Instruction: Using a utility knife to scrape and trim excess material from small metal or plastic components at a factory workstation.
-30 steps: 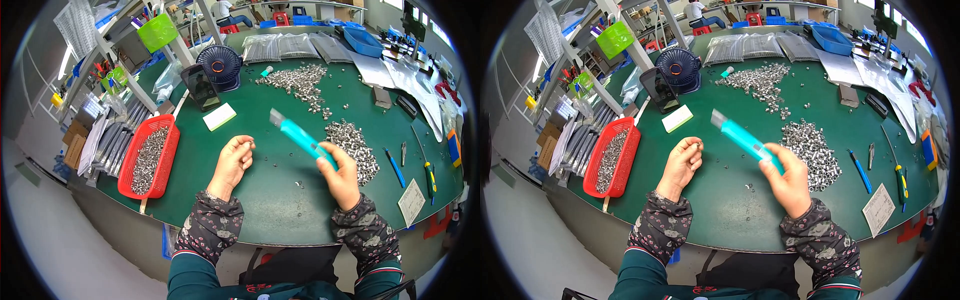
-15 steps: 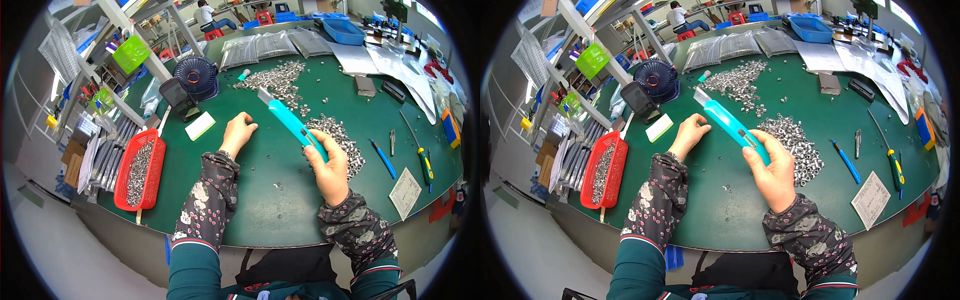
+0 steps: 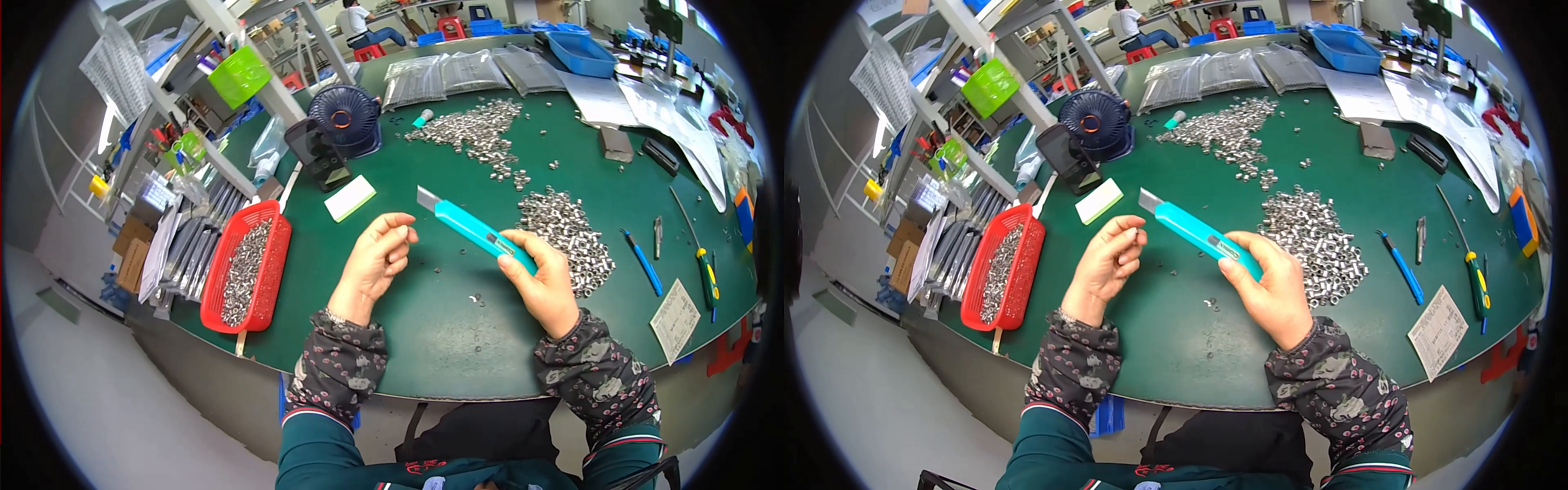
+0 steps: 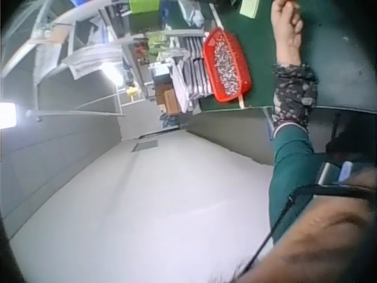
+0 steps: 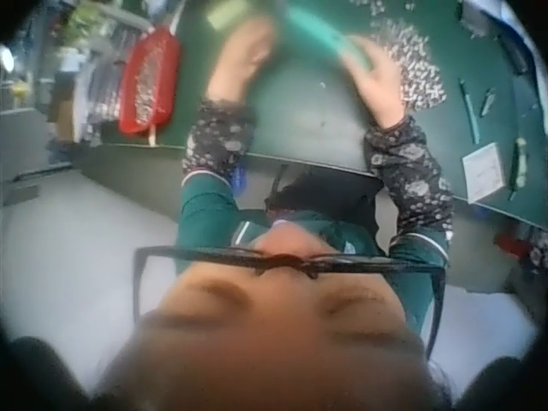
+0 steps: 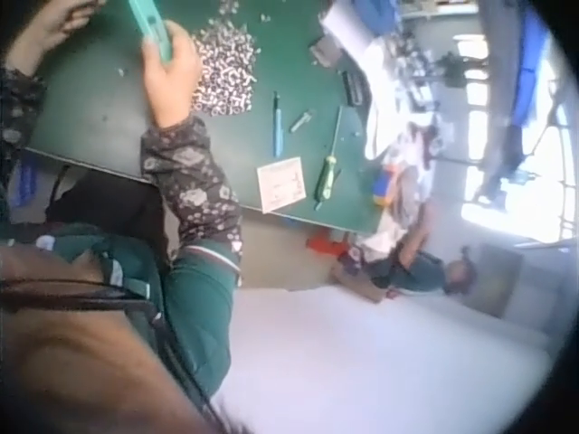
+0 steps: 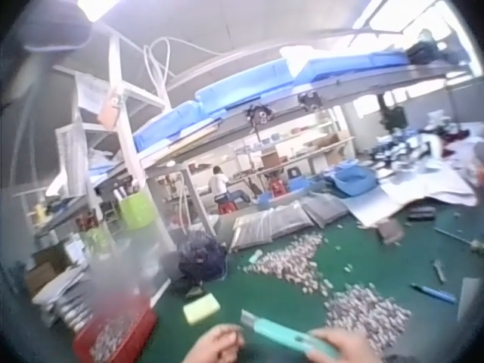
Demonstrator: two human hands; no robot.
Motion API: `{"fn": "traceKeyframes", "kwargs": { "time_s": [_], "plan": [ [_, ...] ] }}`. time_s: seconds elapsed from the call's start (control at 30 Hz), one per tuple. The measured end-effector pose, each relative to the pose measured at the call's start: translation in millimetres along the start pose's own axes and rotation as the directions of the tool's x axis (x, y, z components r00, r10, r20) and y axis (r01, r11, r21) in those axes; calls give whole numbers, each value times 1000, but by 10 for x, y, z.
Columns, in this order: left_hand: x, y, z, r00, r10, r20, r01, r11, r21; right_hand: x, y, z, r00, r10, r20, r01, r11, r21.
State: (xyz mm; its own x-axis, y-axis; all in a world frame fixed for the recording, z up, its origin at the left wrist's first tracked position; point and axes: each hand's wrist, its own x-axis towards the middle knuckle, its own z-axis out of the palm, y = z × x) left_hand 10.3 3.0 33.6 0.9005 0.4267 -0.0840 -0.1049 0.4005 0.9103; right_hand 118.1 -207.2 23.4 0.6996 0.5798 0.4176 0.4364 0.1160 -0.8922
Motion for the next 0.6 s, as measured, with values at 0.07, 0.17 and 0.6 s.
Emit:
{"fn": "traceKeyframes", "kwargs": {
  "time_s": [0.07, 0.17, 0.6],
  "plan": [
    [-64, -92, -119, 998, 51, -26, -53, 996, -71, -20, 0, 35, 996, -58, 62, 64, 993, -100],
    [-86, -140, -231, 1000, 18, -5, -19, 998, -67, -24, -24, 41, 992, -55, 113, 72, 987, -145],
    [-83, -150, -254, 998, 54, 23, -52, 995, -87, -53, 11, 89, 951, 146, 271, -127, 988, -88]
  ]
}}
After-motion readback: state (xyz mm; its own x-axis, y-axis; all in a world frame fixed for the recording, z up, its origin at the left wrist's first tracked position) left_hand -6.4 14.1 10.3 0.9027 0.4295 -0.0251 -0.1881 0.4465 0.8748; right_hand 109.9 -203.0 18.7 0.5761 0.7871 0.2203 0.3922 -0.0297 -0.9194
